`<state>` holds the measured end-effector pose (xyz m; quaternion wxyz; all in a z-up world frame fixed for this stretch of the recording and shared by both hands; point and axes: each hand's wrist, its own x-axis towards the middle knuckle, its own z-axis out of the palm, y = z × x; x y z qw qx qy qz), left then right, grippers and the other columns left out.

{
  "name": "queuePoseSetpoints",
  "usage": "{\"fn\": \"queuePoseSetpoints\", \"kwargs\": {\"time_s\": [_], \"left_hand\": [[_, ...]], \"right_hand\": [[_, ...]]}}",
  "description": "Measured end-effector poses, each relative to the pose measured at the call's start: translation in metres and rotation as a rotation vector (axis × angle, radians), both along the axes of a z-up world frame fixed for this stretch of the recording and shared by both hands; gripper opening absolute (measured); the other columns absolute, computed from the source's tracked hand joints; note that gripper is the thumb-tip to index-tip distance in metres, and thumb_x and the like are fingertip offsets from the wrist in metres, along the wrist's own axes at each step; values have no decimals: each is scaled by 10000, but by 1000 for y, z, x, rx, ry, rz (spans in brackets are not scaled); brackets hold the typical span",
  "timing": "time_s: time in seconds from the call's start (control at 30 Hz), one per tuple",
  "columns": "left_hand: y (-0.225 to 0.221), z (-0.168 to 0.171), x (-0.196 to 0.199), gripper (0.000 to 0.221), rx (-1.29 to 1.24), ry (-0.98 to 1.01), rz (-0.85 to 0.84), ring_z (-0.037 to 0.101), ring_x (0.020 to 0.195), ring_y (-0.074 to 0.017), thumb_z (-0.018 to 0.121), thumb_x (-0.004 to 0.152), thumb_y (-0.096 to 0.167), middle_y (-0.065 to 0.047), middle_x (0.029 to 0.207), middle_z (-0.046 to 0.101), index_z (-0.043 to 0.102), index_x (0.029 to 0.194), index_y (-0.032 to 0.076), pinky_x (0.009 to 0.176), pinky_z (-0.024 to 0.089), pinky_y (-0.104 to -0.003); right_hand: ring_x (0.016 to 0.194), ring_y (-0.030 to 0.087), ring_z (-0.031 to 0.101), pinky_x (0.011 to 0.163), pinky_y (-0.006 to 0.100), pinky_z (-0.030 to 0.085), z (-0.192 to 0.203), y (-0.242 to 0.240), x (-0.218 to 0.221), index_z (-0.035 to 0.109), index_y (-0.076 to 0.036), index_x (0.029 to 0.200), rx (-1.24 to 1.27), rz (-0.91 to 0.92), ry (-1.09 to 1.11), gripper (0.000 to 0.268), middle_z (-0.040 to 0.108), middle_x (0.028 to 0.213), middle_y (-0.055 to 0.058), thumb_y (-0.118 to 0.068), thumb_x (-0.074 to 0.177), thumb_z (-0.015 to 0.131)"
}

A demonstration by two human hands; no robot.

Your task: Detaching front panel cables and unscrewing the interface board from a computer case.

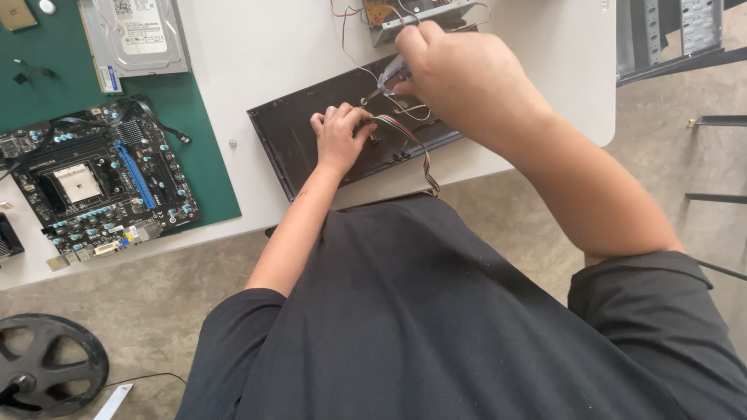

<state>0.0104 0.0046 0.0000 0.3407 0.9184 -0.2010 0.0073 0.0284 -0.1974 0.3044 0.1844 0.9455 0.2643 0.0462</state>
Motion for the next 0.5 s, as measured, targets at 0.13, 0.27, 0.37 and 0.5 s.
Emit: {"fn": "queuePoseSetpoints", "kwargs": {"time_s": [0.13, 0.27, 0.37, 0.5], "left_hand": [[3, 8, 4, 105, -38, 107, -9, 564, 908, -183, 802, 943, 409, 124, 892, 620, 748, 991, 333, 863, 248, -425], [10, 20, 7, 155, -24, 238, -68, 558, 938, -163, 811, 928, 389, 129, 848, 556, 744, 1069, 383, 887, 239, -407], [8, 22, 7, 155, -24, 238, -60, 547, 925, -162, 808, 925, 387, 130, 831, 543, 740, 1064, 383, 873, 238, -408], [7, 27, 11, 166, -8, 246, -68, 543, 923, -166, 808, 929, 387, 128, 837, 543, 729, 1074, 382, 873, 243, -414]], "right_hand": [[773, 243, 656, 455, 395, 528, 25, 5, 7, 558, -128, 1214, 194, -23, 252, 360, 584, 1043, 48, -342, 1010, 764], [611, 258, 650, 409, 422, 521, 12, 2, 8, 564, -95, 1093, 252, 14, 296, 291, 556, 1032, 58, -329, 1133, 733], [538, 179, 651, 372, 338, 493, -6, 7, 2, 559, -120, 1093, 142, 62, 83, 380, 539, 980, 27, -465, 1148, 708], [531, 44, 583, 370, 233, 434, -40, 20, -7, 463, -169, 1054, 54, -94, -146, 534, 508, 945, -50, -652, 1144, 671]]}}
